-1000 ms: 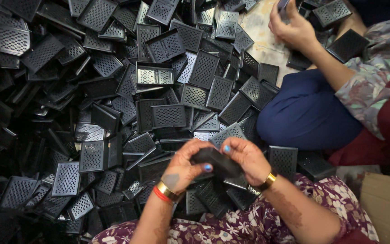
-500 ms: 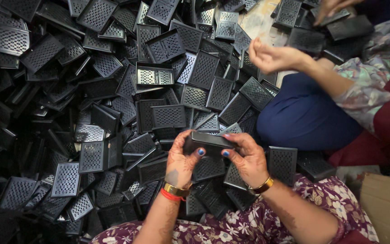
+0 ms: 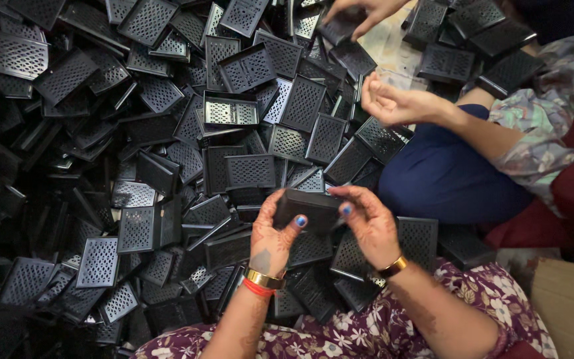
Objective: The person sits on the floor among a large pile of black perforated plastic parts and picks up individual parts one at a time, turning them over in both hands and placing them back on the pile. Other people nearby handle the same parts in the same way.
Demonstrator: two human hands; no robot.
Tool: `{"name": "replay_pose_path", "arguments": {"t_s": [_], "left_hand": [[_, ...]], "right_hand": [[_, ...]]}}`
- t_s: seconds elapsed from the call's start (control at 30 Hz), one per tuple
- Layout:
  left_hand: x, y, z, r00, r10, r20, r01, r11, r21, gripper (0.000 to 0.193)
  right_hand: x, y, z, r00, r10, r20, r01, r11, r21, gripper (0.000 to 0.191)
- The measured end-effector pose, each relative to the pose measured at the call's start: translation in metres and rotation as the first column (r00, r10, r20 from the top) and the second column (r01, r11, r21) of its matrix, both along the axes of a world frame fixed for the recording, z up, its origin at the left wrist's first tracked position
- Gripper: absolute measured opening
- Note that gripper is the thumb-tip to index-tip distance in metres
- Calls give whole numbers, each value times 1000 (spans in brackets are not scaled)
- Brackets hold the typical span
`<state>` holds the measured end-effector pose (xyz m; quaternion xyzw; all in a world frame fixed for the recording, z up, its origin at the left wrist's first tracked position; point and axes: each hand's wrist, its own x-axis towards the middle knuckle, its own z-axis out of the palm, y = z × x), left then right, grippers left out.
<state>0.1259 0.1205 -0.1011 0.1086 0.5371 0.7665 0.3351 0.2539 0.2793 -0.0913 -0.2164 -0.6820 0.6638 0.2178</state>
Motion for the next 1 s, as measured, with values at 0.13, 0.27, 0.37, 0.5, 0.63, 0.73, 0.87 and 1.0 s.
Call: {"name": "replay_pose_path", "arguments": {"t_s": [0.13,0.27,0.37,0.5,0.63,0.73,0.87,1.0], "left_hand": [[4,0,2,984,-19,-176,-23,973,-229,65],[9,7,-8,987,-113,-117,93,983,-160,52],[8,10,-13,992,-123,-1,123,988,-89,47],[-13,3,-11,982,-72,-177,5,935,-354,42],[-47,-10,-9,522,-278,-806,-448,715,-537,39],[-62,-13,-11,448,-353,-821,-535,631,-563,42],[-68,-10,-10,522,-510,-684,-487,480,-730,34],[-61,-11,4,450,-480,-753,-472,588,-657,26]], "right_hand": [[0,12,2,996,-43,83,50,996,-77,25],[-5,14,10,979,194,58,-182,968,-171,46],[-6,18,27,939,285,192,-260,954,-146,46],[3,40,54,752,74,655,-362,876,318,33],[5,46,56,692,-196,694,-499,565,657,28],[2,35,45,699,-254,668,-576,354,737,28],[-1,32,42,559,-191,807,-717,378,586,19],[-4,31,48,729,-62,682,-594,438,675,32]]}}
